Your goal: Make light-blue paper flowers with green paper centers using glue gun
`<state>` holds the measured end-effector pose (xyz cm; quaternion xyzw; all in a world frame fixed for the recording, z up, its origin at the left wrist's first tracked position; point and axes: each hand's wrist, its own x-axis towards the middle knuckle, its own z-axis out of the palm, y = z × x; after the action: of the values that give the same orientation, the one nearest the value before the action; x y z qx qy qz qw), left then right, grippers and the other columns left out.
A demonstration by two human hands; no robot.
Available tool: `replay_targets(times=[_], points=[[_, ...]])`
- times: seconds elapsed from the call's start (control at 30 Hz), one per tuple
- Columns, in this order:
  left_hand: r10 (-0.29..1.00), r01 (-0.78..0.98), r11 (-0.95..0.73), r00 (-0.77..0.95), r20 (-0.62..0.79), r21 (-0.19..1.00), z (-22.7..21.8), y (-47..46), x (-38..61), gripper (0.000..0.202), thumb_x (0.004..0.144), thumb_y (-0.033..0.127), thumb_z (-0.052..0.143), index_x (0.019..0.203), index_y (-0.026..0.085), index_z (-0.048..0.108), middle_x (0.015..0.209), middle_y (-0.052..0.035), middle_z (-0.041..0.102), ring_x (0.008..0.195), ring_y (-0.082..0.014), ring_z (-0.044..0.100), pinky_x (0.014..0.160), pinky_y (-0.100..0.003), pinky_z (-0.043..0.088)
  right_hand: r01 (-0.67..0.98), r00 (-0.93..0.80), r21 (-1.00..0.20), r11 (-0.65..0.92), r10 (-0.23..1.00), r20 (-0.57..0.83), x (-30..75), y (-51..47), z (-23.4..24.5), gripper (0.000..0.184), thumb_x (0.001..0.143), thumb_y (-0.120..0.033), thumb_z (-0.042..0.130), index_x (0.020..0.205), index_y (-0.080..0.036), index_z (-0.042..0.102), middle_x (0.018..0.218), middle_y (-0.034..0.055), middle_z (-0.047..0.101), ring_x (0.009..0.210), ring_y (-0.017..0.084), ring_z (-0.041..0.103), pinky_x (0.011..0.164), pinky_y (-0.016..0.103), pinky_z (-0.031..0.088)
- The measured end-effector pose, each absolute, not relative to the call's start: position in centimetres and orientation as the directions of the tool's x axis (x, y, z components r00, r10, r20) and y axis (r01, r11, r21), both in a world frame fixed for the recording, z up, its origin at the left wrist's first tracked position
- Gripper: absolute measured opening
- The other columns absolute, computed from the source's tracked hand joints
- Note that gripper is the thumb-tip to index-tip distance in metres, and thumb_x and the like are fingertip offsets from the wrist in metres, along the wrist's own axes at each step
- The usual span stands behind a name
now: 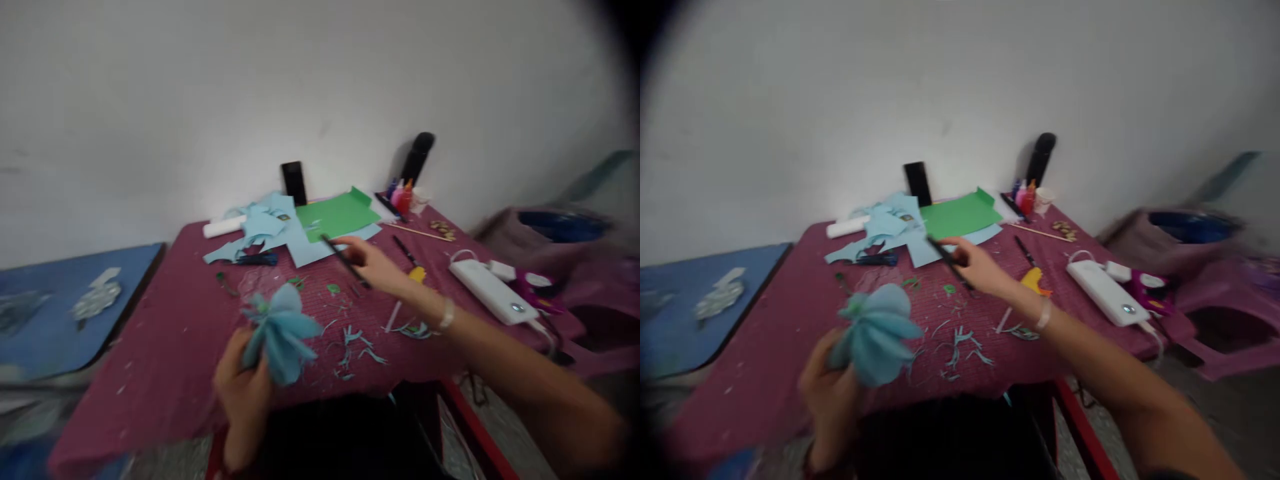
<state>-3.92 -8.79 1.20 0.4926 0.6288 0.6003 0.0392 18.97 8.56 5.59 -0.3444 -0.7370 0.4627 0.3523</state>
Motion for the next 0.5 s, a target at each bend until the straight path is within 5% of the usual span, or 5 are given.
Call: replay_targets(times=[0.07, 0.17, 0.33, 0.5], points=[[0.702, 0.606, -0.193, -0.464, 0.54, 0.772, 1.1, -9.1, -3.3, 0.007, 0.08, 0.022, 0.067, 0.077, 0.017, 0.063, 0.067, 0.0049, 0.058, 0.059, -0.0093, 0.054, 0.057, -0.021, 0.045, 0.12, -0.401, -0.952, 0.28, 0.891, 0.212, 21.9, 6.9, 5.3, 0.062, 0.077, -0.035, 0.072, 0.133, -0.028, 0.046, 0.089, 0.0007, 0.06, 0.077, 0.017, 0.058, 0.069, 0.029, 0.048], [0.709, 0.628, -0.191, -0.443, 0.548, 0.754, 1.2, -8.4, -2.3, 0.011, 0.078, 0.014, 0.062, 0.069, 0.018, 0.058, 0.061, 0.0071, 0.053, 0.054, -0.0075, 0.049, 0.055, -0.019, 0.04, -0.001, -0.356, -0.981, 0.192, 0.917, 0.18, 24.9, 3.5, 4.3, 0.079, 0.066, -0.041, 0.082, 0.134, -0.033, 0.045, 0.105, 0.0037, 0.061, 0.095, 0.022, 0.061, 0.084, 0.034, 0.05], [0.673, 0.661, -0.182, -0.456, 0.582, 0.728, 0.8, -8.6, -1.7, 0.008, 0.078, 0.012, 0.061, 0.074, 0.019, 0.061, 0.063, 0.0067, 0.055, 0.055, -0.0087, 0.051, 0.058, -0.02, 0.041, -0.211, -0.292, -0.976, -0.059, 0.956, 0.006, 25.9, -0.8, 2.9, 0.034, 0.082, -0.054, 0.059, 0.102, -0.027, 0.063, 0.096, 0.0058, 0.065, 0.092, 0.025, 0.064, 0.087, 0.042, 0.05], [0.668, 0.719, -0.235, -0.369, 0.646, 0.654, 0.0, -9.7, -1.3, 0.007, 0.083, 0.016, 0.06, 0.078, 0.019, 0.063, 0.069, 0.0037, 0.062, 0.062, -0.0108, 0.057, 0.063, -0.023, 0.045, -0.237, -0.317, -0.962, -0.133, 0.947, -0.052, 25.3, -3.3, 2.9, 0.024, 0.077, -0.051, 0.064, 0.085, -0.031, 0.053, 0.077, 0.0019, 0.056, 0.067, 0.02, 0.058, 0.064, 0.038, 0.051]])
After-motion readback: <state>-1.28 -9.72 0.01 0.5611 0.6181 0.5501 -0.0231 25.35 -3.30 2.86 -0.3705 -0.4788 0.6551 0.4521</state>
